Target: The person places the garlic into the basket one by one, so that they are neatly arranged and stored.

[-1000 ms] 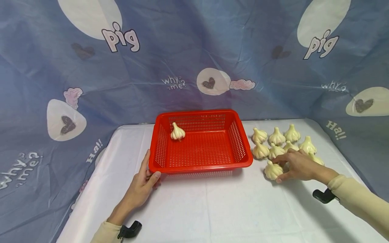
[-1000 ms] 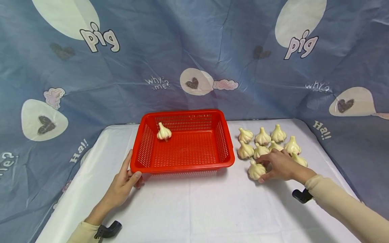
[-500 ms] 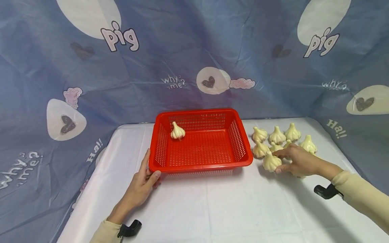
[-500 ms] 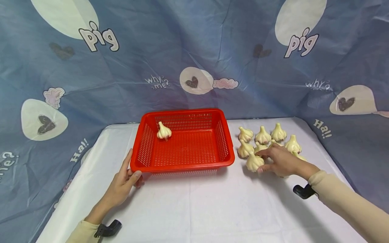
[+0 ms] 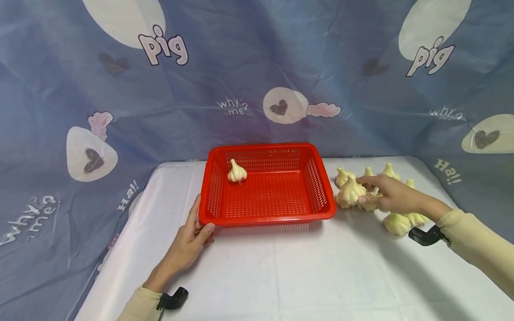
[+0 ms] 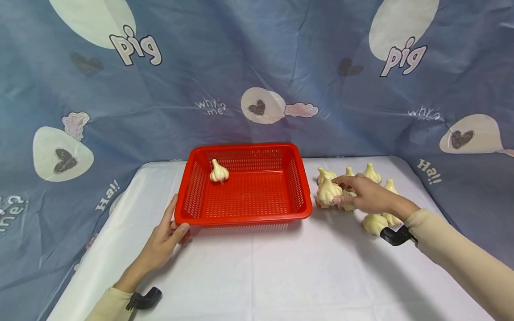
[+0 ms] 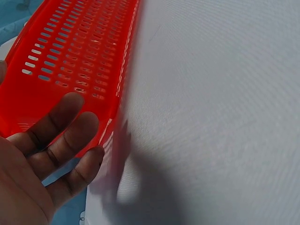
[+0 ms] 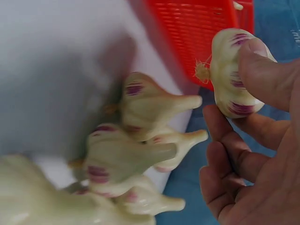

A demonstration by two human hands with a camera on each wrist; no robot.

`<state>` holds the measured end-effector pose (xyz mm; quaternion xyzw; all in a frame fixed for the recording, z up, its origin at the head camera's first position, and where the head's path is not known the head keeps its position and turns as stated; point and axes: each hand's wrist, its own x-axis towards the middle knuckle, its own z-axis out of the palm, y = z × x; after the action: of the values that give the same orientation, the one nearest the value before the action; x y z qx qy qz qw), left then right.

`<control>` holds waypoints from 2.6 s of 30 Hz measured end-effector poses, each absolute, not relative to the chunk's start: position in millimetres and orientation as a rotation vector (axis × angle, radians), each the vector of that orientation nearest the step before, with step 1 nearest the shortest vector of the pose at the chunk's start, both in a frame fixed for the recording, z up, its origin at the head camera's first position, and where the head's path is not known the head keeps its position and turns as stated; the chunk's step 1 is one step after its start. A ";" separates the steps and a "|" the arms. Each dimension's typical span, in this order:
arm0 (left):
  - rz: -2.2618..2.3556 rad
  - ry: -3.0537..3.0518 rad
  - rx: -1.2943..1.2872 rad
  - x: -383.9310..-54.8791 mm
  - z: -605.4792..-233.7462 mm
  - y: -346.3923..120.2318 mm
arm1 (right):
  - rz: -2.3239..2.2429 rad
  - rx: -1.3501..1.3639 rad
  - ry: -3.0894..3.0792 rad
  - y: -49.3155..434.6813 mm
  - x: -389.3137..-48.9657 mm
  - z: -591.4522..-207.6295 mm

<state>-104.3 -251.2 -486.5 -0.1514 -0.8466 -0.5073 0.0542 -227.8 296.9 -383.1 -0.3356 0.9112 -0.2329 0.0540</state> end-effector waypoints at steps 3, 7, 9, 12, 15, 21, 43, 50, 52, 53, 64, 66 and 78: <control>-1.546 -2.571 -0.458 -105.2 -485.8 -251.2 | -0.726 -0.973 2.763 288.6 -234.7 -375.3; -1.544 -2.580 -0.446 -105.2 -485.7 -252.0 | -0.748 -0.960 2.753 276.2 -244.0 -366.5; -1.549 -2.582 -0.444 -105.0 -485.3 -252.4 | -0.756 -0.966 2.739 270.1 -248.6 -362.6; -1.548 -2.584 -0.444 -104.8 -485.1 -252.2 | -0.747 -0.954 2.730 261.9 -254.9 -356.8; -1.535 -2.592 -0.444 -104.7 -485.0 -252.3 | -0.728 -0.944 2.736 253.5 -261.8 -352.2; -1.529 -2.595 -0.445 -104.7 -485.0 -253.3 | -0.738 -0.880 2.743 232.2 -274.6 -345.4; -1.525 -2.590 -0.456 -104.8 -484.4 -254.9 | -0.765 -0.817 2.681 169.0 -302.8 -347.2; -1.548 -2.590 -0.455 -105.1 -484.2 -255.4 | -0.754 -0.869 2.658 153.7 -309.4 -351.4; -1.552 -2.596 -0.454 -105.2 -484.1 -255.5 | -0.749 -0.870 2.660 151.0 -312.0 -353.1; -1.553 -2.598 -0.454 -105.3 -484.1 -255.6 | -0.749 -0.866 2.660 149.6 -313.6 -354.1; -1.547 -2.604 -0.444 -108.8 -481.4 -254.7 | -0.741 -0.850 2.640 136.4 -326.2 -362.3; -1.541 -2.608 -0.444 -109.2 -481.5 -254.3 | -0.736 -0.855 2.632 133.9 -327.3 -365.1; -1.532 -2.616 -0.426 -106.7 -482.6 -255.8 | -0.712 -0.943 2.630 107.2 -336.0 -377.7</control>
<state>-106.7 -255.8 -482.6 -0.1391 -0.8538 -0.5001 0.0399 -336.0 107.2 -377.7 -0.3243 0.9046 -0.2448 0.1289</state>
